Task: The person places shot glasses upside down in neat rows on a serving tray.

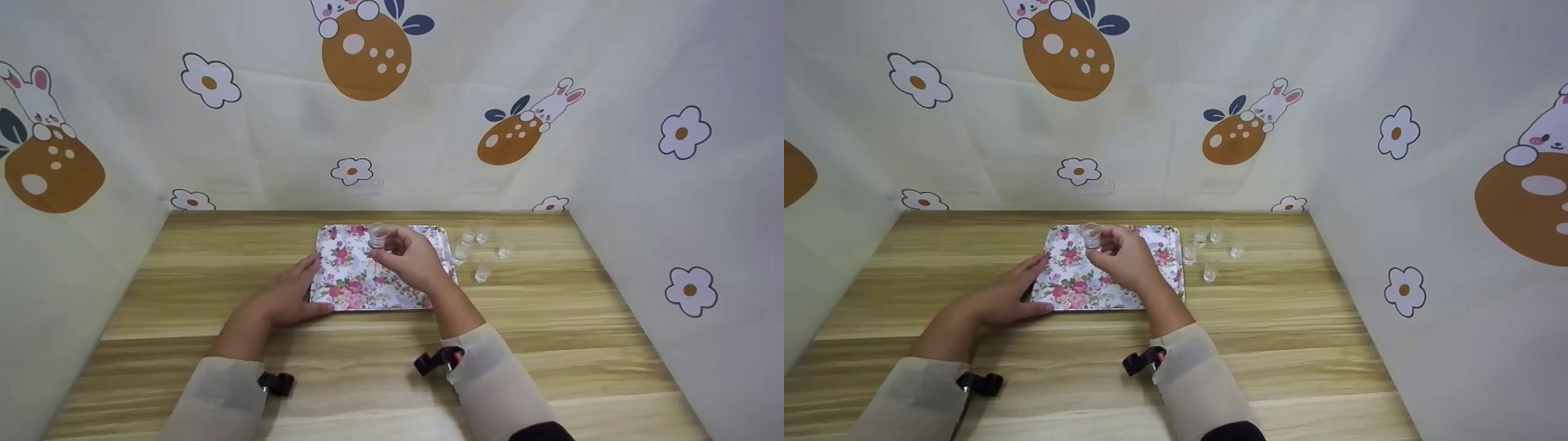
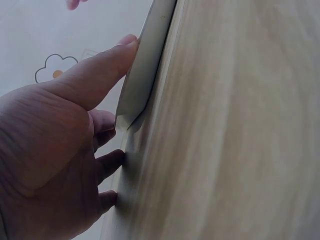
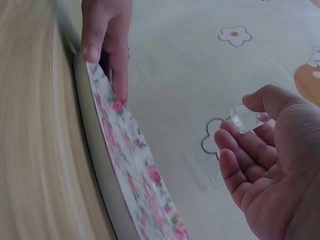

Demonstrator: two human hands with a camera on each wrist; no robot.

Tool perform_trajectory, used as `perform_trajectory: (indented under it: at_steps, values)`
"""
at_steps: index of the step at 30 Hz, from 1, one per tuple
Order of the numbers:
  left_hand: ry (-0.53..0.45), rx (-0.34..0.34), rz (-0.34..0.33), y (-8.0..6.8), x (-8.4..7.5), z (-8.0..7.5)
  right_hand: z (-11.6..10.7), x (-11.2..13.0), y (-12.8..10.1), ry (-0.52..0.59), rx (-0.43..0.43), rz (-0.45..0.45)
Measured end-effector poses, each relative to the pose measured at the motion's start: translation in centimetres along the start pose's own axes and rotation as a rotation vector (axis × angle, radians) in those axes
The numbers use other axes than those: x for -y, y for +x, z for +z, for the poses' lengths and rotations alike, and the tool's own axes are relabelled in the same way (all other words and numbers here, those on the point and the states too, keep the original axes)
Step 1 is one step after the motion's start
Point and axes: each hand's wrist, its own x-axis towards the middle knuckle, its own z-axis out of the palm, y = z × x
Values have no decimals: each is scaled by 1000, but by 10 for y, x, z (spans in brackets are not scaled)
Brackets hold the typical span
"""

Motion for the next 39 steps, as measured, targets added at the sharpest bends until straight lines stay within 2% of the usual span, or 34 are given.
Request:
perform_trajectory:
  at_steps: [5, 10, 17, 23, 34, 39]
  values:
    - [-1, 3, -6, -1, 0, 0, 19, 6, 6, -2, 36, -38]
    - [8, -6, 5, 0, 0, 0, 31, 9, 11, -15, 29, -72]
    - [18, -9, 2, -1, 0, 0, 43, 1, 11, -126, 19, -89]
    - [18, -20, 15, 0, 0, 2, 53, -4, 9, -156, 70, -105]
    - [34, -25, 15, 1, 3, 2, 67, -17, 7, -201, 217, -58]
    - [37, -26, 23, 0, 3, 2, 68, -18, 6, -188, 245, -5]
